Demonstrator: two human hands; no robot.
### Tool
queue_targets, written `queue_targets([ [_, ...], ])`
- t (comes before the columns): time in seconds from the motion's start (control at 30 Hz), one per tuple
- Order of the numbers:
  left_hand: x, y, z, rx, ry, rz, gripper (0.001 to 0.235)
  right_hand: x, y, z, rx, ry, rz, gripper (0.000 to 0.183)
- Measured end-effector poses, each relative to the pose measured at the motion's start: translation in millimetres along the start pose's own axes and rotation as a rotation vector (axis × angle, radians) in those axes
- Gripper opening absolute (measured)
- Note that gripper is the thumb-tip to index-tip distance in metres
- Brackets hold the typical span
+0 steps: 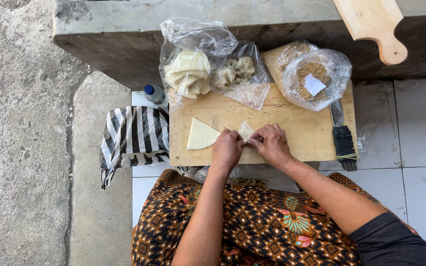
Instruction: The person places a prepared filling onto triangular pastry sheets and folds them into triangular shapes by hand, placing the finished pieces into a plastic bag.
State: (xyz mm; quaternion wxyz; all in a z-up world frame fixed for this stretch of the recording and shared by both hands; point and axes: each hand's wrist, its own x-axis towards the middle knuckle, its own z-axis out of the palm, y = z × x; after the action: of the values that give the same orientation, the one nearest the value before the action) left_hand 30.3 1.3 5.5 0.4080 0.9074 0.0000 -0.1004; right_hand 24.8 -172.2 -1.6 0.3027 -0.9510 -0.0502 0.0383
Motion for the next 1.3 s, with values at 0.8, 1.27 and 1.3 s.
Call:
queue_targets([
  [0.8, -2, 1, 10, 0.000, 0.108, -0.009, 0.007, -17, -9, -15, -0.543, 0.200, -0.748, 0.040],
  [1.27, -25, 12, 9, 0.477, 0.184, 0.248, 0.055, -1, -12, -14, -0.596, 0.206, -0.522, 0.059],
  [1.3, -23, 12, 8, 0.483, 0.181, 0.237, 0.056, -1, -11, -15, -0.566, 0.201, -0.480, 0.065],
])
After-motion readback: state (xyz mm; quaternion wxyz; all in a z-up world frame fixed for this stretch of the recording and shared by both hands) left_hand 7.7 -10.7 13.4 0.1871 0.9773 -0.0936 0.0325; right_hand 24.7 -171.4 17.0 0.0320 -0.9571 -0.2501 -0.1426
